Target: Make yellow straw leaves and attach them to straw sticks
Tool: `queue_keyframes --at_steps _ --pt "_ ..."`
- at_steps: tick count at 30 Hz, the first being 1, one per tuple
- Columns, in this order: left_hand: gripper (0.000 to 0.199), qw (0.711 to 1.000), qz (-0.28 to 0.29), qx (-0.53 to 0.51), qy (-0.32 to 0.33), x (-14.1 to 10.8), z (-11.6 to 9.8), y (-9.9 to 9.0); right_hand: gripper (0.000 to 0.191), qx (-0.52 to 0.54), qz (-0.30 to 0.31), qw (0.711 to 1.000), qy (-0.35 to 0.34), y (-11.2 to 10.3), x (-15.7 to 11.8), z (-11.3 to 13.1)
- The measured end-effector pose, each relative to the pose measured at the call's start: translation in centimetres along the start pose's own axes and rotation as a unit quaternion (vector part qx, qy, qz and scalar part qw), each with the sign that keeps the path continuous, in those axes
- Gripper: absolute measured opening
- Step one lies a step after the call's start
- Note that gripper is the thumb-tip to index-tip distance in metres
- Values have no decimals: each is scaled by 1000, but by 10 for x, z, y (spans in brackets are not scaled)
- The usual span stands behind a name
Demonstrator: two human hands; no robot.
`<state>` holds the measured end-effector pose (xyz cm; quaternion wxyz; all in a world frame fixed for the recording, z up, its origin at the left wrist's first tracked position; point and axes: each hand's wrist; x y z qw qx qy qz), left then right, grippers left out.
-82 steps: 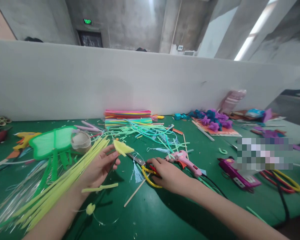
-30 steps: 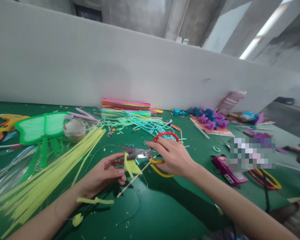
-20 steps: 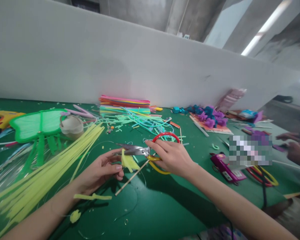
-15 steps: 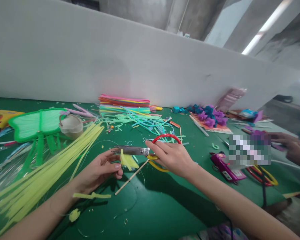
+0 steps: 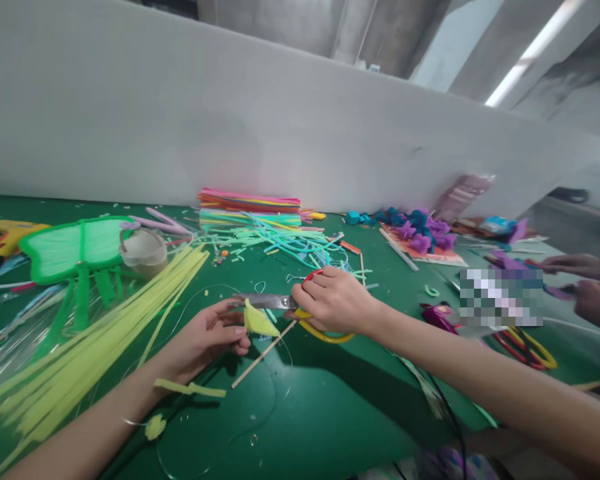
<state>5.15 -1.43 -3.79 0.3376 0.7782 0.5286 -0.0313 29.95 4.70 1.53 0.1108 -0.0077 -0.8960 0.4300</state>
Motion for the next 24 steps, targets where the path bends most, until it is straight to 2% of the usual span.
queue_keyframes --at_steps 7,9,12,14,17,20,22,24 --pt "46 1000 5 6 -3 -1 2 -2 43 36 2 999 24 1 -4 7" --pt "46 1000 11 12 -4 -1 1 -2 46 58 3 996 66 -1 -7 8" --pt "47 1000 20 24 -3 -2 -1 -2 50 94 6 982 165 -3 -12 5" --pt "50 999 23 26 1 -4 -3 -1 55 133 7 970 201 -5 -15 4" --pt "59 999 26 28 10 -6 -4 1 65 195 4 963 188 -7 -19 5" --pt "55 999 20 34 19 -9 -5 3 68 196 12 963 185 -8 -19 12" --pt "48 999 5 43 29 -10 -7 5 61 211 37 949 230 -10 -18 19" --pt "39 997 -17 60 45 -11 -9 7 50 253 81 916 302 -12 -14 27"
Point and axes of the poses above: each hand's wrist, its own x-axis towards the middle knuckle, its own y-axis out of the palm, z = x × y, and after that the axes turned 12 degrees about -y, right-handed
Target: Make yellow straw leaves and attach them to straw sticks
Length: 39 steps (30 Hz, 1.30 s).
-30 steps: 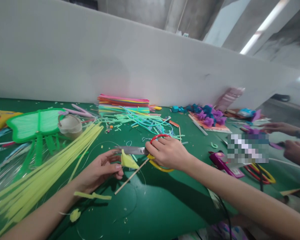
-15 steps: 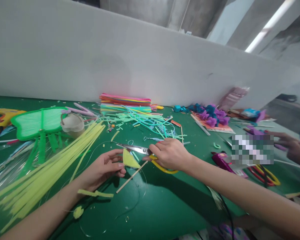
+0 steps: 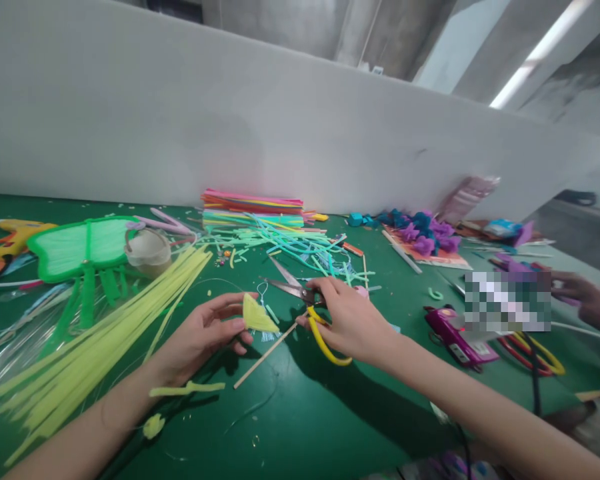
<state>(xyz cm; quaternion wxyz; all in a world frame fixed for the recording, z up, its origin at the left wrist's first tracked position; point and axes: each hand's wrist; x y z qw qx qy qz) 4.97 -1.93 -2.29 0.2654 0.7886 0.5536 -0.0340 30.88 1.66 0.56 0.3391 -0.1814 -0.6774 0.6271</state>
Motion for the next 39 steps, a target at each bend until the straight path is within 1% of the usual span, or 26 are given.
queue_keyframes --at_steps 2,3,4,6,7,8,9,10,11,12,13,14,15,16,17,19,21,24,28,31,36,39 --pt "30 999 -16 27 13 -1 -1 2 44 32 50 995 75 2 -2 10" --pt "26 999 -19 41 16 -1 -2 3 44 44 75 992 92 3 -2 14" --pt "23 998 -17 53 18 -1 -1 3 46 56 100 989 93 3 -2 18" --pt "18 998 -10 68 15 -2 1 4 50 68 147 985 65 -1 1 23" --pt "17 997 -5 72 13 -3 2 5 49 65 162 983 49 -4 4 24" --pt "15 997 -1 75 12 -3 4 5 46 54 170 983 36 -8 8 25" --pt "15 997 4 79 10 -4 5 5 38 43 160 986 36 -12 13 24" --pt "15 996 7 83 8 -4 6 5 27 51 133 989 37 -16 18 24" --pt "16 996 10 87 6 -4 6 6 22 98 91 990 31 -20 24 23" --pt "17 996 12 90 4 -3 7 6 21 187 59 980 19 -22 30 23" --pt "18 996 13 92 4 -3 7 6 23 293 44 955 5 -24 35 22" --pt "19 995 13 94 3 -3 7 6 24 392 42 919 -6 -24 41 21" --pt "19 995 14 95 2 -2 7 6 24 470 49 881 -9 -24 46 21" --pt "19 995 16 97 0 -2 7 6 25 523 60 850 -6 -23 50 21" --pt "19 995 17 98 -3 -2 7 6 25 556 71 828 2 -21 53 20" --pt "19 995 19 99 -6 -2 7 6 24 580 86 810 20 -18 58 19" --pt "18 995 18 99 -5 -3 7 5 24 588 95 803 27 -16 61 18" --pt "16 994 22 104 1 -3 8 4 24 590 102 801 16 -17 65 15" --pt "17 994 25 106 -2 -2 8 3 24 581 121 805 -6 -19 69 11" --pt "17 994 26 103 -6 -2 8 5 24 566 126 814 -19 -18 70 10" --pt "19 995 24 101 -11 -2 9 4 14 546 98 831 -36 -17 70 15" --pt "20 995 18 97 -12 -2 10 3 9 539 81 838 -20 -18 70 21"
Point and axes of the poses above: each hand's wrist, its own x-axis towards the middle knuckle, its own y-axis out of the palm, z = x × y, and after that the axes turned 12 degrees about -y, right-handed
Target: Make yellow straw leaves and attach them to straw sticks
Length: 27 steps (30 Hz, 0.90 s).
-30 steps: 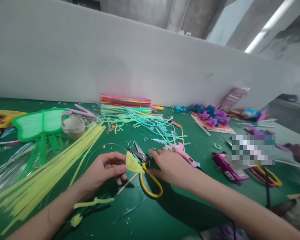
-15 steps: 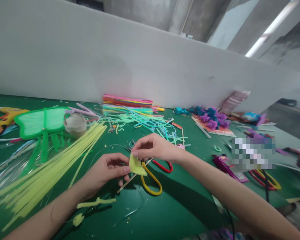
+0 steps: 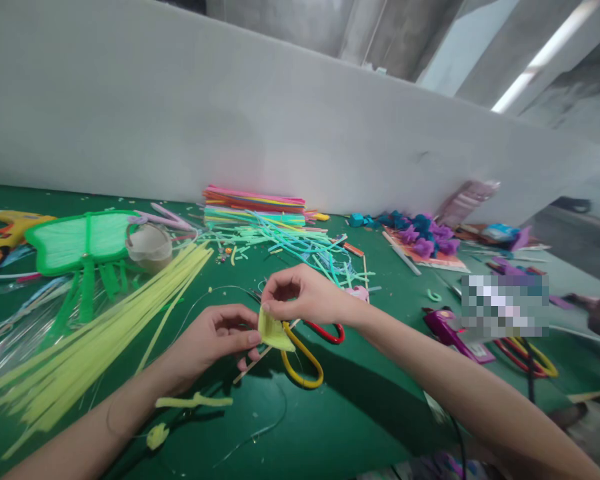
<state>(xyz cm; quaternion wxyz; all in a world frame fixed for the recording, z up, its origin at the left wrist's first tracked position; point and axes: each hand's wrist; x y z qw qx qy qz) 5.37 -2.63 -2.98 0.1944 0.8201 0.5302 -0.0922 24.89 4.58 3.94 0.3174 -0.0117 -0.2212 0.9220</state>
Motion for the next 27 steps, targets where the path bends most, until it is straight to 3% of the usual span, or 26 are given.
queue_keyframes --at_steps 11,14,18,23,25,27 --pt "17 999 -22 -24 15 1 -6 -1 25 59 3 998 32 5 -3 -2" --pt "18 999 -18 -28 3 1 -6 0 23 -11 -9 1000 16 11 -2 2" --pt "20 999 -28 -42 1 1 -8 0 22 -120 -70 990 -23 20 -2 1" --pt "22 995 -60 -81 14 3 -8 -4 51 107 -88 988 73 19 0 -5" --pt "23 993 -66 -93 14 4 -8 -6 53 130 -102 983 85 18 0 -7" --pt "24 993 -67 -99 14 5 -7 -7 49 84 -91 991 54 18 0 -7"
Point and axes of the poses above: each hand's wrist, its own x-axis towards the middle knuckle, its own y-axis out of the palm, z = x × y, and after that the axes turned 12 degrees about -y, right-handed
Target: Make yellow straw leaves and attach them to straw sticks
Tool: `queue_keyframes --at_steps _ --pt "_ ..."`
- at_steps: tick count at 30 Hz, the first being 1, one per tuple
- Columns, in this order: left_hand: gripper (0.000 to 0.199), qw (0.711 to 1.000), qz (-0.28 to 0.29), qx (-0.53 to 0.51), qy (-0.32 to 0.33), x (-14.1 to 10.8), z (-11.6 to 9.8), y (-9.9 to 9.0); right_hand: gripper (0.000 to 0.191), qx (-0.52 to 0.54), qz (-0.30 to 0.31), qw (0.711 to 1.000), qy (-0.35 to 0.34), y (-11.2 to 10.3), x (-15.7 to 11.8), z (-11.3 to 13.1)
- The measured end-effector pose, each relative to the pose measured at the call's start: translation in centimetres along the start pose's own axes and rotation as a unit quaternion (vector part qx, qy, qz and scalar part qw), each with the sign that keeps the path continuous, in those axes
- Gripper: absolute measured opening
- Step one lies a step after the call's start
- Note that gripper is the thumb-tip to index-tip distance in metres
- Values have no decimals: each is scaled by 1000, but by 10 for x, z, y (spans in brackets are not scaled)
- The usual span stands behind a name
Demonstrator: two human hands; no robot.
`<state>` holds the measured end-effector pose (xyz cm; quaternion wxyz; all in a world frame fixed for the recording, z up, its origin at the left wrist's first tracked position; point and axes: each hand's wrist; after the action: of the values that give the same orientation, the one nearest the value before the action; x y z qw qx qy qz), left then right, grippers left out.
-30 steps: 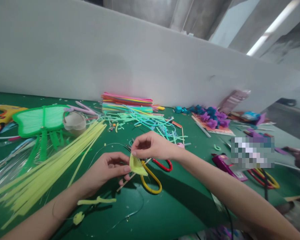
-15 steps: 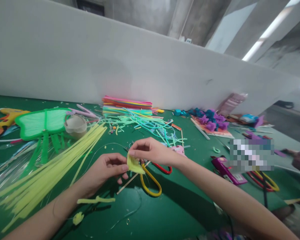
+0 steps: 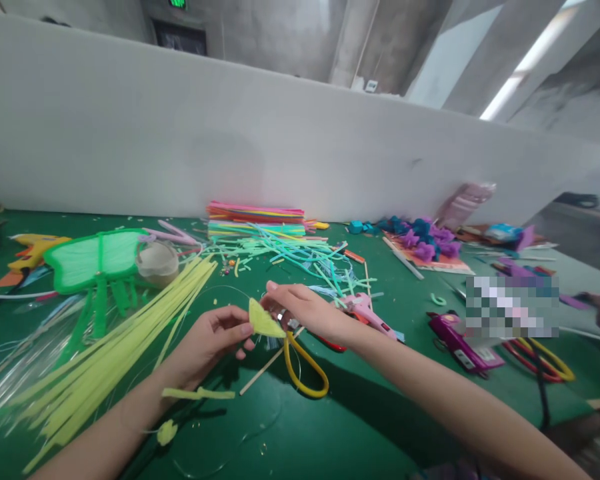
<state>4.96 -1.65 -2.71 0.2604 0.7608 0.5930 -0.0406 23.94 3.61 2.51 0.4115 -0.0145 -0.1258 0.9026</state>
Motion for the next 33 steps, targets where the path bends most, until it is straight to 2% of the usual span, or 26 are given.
queue_keyframes --at_steps 3,8,10,13,14,16,18,19,21,23,26,29,33 --pt "23 1000 3 3 2 1 1 0 37 -114 24 991 -71 3 -1 0" --pt "20 1000 21 19 -4 1 0 0 21 -245 -8 961 -130 10 1 3" --pt "22 999 28 24 -15 0 0 -1 24 -249 -20 961 -121 10 4 1" --pt "25 999 17 20 -24 -1 -2 -3 43 -166 -1 983 -73 6 9 1" --pt "25 1000 9 16 -24 0 -2 -4 48 -142 -11 987 -72 5 8 3" --pt "24 1000 -7 3 -18 1 -3 -6 47 -147 -76 980 -114 6 4 10" --pt "25 1000 -17 -15 -3 4 -4 -8 32 -228 -153 942 -194 12 -5 17" --pt "25 999 -21 -28 11 5 -4 -9 26 -264 -153 925 -228 17 -10 20" --pt "27 997 -27 -58 35 7 -4 -10 17 -326 -69 899 -285 30 -18 20" --pt "28 995 -39 -84 36 9 -4 -11 17 -395 12 854 -338 45 -22 14" --pt "29 993 -65 -92 22 10 -5 -12 22 -475 43 797 -370 62 -20 0" --pt "28 992 -85 -85 24 12 -4 -15 24 -516 54 771 -370 72 -16 -7" --pt "27 990 -112 -77 35 15 -1 -18 23 -539 64 763 -351 81 -15 -11"
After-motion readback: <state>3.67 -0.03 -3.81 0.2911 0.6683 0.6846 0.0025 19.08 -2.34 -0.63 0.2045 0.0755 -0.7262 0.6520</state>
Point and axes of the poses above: each hand's wrist, its own x-axis towards the middle knuckle, its own y-axis out of the palm, z = x × y, and after that the axes turned 12 degrees about -y, right-handed
